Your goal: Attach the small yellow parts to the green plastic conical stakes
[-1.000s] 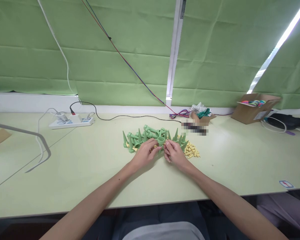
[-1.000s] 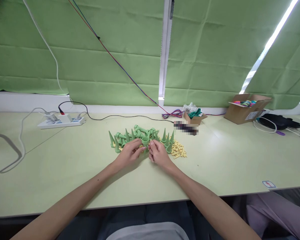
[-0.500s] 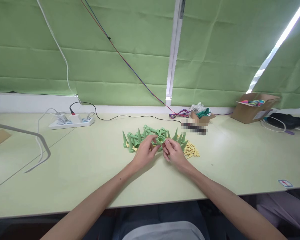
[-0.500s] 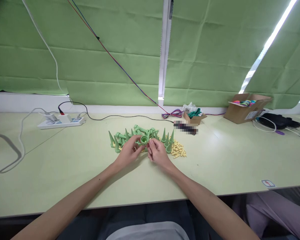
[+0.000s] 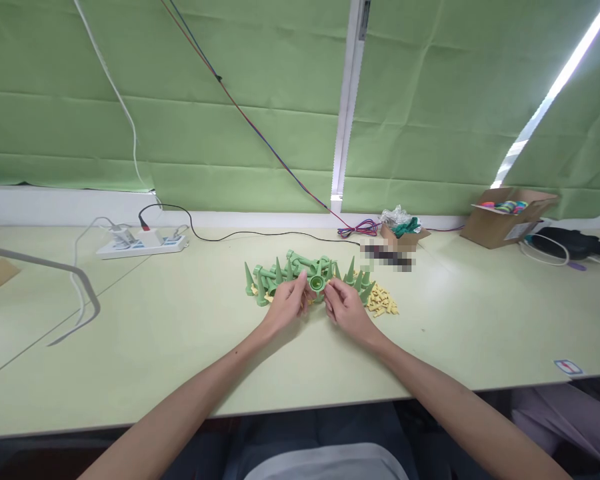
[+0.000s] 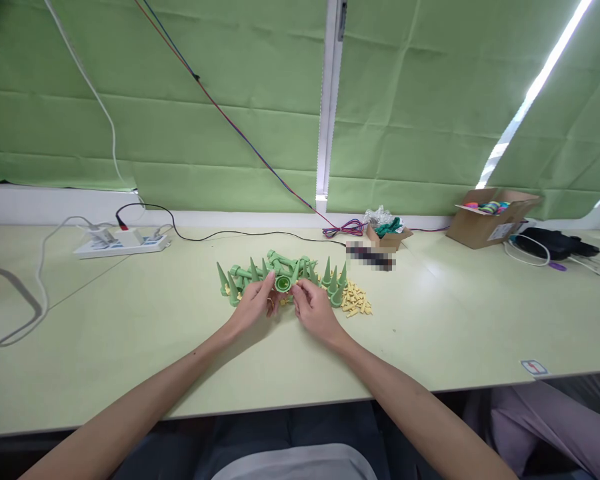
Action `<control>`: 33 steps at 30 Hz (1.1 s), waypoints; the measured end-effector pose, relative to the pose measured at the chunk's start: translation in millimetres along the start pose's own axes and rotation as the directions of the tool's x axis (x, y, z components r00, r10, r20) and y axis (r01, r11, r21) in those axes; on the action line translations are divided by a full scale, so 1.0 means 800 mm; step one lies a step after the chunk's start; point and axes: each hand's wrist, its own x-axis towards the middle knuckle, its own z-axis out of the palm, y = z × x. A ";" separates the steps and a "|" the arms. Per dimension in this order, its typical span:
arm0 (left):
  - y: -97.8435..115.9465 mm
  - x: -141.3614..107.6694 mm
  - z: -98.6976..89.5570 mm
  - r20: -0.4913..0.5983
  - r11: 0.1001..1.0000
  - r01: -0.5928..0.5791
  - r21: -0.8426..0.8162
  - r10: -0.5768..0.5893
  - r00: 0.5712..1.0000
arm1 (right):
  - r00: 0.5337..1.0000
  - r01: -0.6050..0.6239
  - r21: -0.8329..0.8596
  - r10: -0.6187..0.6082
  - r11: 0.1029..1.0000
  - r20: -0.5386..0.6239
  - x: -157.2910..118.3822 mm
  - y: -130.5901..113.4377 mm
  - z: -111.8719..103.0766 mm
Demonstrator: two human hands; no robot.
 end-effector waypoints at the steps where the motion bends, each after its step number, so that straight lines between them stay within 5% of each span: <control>1: 0.000 0.000 -0.001 0.012 0.999 0.023 -0.035 -0.023 1.000 | 1.000 0.015 -0.060 -0.015 0.998 0.004 -0.001 -0.001 0.000; 7: 0.002 0.003 -0.007 0.088 0.983 0.130 -0.132 -0.119 0.989 | 0.990 0.140 -0.283 -0.124 0.949 0.072 -0.003 -0.006 -0.001; 12: 0.000 0.003 -0.009 0.199 0.979 0.138 -0.152 -0.107 0.974 | 0.989 0.145 -0.283 -0.127 0.948 0.080 -0.003 -0.002 -0.003; 23: 0.004 -0.001 -0.009 0.160 0.989 0.099 -0.109 -0.081 0.984 | 0.993 0.117 -0.268 -0.105 0.956 0.058 -0.003 0.004 -0.005; 33: -0.001 0.000 -0.007 0.264 0.987 0.139 -0.080 -0.114 0.958 | 0.996 0.092 -0.216 -0.090 0.972 0.018 -0.004 0.005 -0.003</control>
